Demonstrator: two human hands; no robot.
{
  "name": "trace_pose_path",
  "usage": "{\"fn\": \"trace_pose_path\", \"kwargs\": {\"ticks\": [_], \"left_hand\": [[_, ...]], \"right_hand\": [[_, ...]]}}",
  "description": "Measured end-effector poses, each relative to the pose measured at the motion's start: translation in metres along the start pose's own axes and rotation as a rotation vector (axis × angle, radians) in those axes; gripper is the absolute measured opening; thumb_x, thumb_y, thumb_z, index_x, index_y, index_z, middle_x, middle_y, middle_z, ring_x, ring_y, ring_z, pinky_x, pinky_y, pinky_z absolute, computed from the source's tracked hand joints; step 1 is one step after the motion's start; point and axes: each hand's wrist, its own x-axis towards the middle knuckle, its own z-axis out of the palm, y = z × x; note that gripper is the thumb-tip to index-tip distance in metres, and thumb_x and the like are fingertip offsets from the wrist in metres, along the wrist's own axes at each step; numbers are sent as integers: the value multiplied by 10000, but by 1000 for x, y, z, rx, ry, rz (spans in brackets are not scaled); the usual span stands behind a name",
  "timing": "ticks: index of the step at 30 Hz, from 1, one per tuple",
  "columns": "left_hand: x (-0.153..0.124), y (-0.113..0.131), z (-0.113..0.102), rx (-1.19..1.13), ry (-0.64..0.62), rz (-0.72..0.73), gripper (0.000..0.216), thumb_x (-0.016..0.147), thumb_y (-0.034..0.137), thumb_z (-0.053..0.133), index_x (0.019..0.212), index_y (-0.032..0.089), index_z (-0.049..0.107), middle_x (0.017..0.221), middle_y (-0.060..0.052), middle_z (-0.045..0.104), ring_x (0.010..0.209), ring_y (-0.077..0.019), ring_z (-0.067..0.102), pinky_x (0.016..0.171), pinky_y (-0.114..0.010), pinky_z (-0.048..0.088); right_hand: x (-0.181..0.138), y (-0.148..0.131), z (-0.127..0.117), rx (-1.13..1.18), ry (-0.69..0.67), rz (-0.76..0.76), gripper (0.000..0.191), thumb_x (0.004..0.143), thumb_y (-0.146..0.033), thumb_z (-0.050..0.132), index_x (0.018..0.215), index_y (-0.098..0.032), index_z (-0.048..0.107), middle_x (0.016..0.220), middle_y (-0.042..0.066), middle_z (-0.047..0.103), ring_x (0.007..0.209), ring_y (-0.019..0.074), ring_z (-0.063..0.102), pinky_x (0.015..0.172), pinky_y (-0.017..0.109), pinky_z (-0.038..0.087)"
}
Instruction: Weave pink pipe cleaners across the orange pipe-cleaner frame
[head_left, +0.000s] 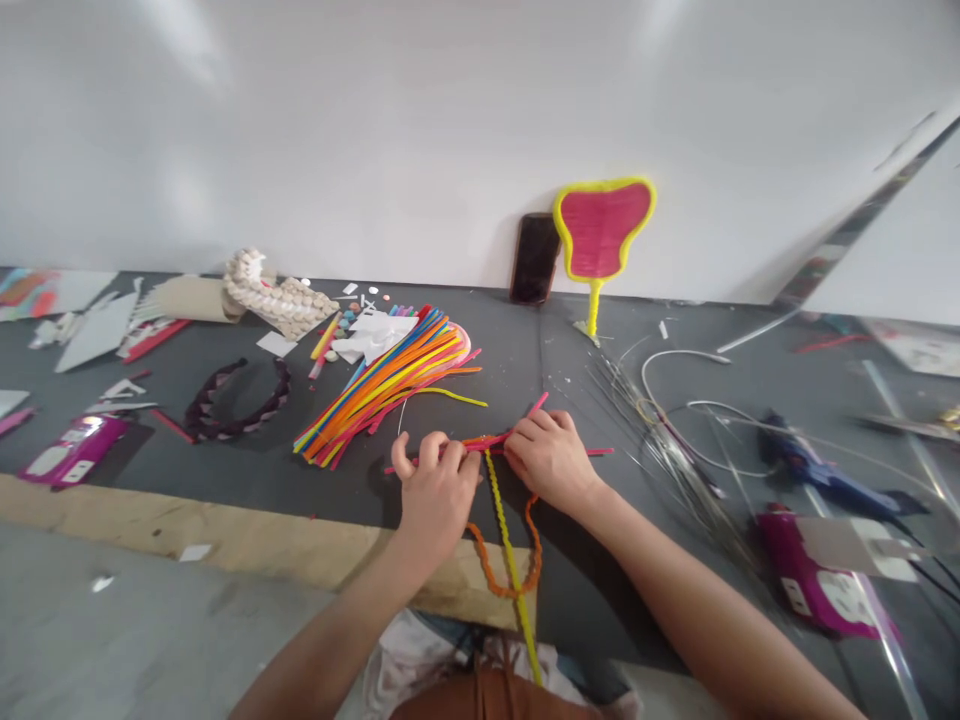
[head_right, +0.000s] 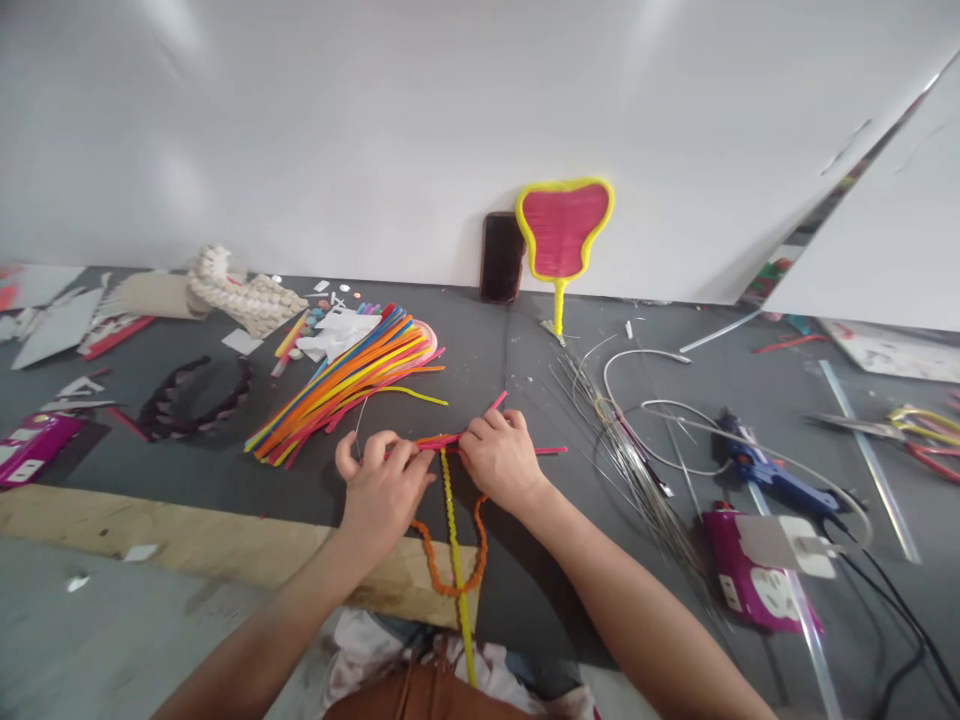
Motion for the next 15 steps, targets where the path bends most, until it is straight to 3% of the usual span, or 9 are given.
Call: {"fn": "trace_pose_path", "kwargs": {"ticks": [8, 15], "left_hand": [[-1, -10, -2, -28, 3, -56, 130, 866, 242, 591, 927, 286, 697, 950, -57, 691, 1096, -314, 500, 1044, -646, 127], [5, -17, -3, 55, -17, -37, 247, 868, 127, 493, 825, 247, 705, 892, -77, 667, 1066, -304, 495, 1045, -635, 172]], "right_hand": [[-1, -5, 8, 4, -20, 21, 223, 955, -232, 511, 805, -194, 672, 829, 40, 672, 843, 184, 492, 799, 355, 252], [-1, -5, 6, 43, -41, 57, 206, 949, -241, 520, 837, -202, 688, 867, 44, 692, 864, 186, 501, 814, 364, 255]]}}
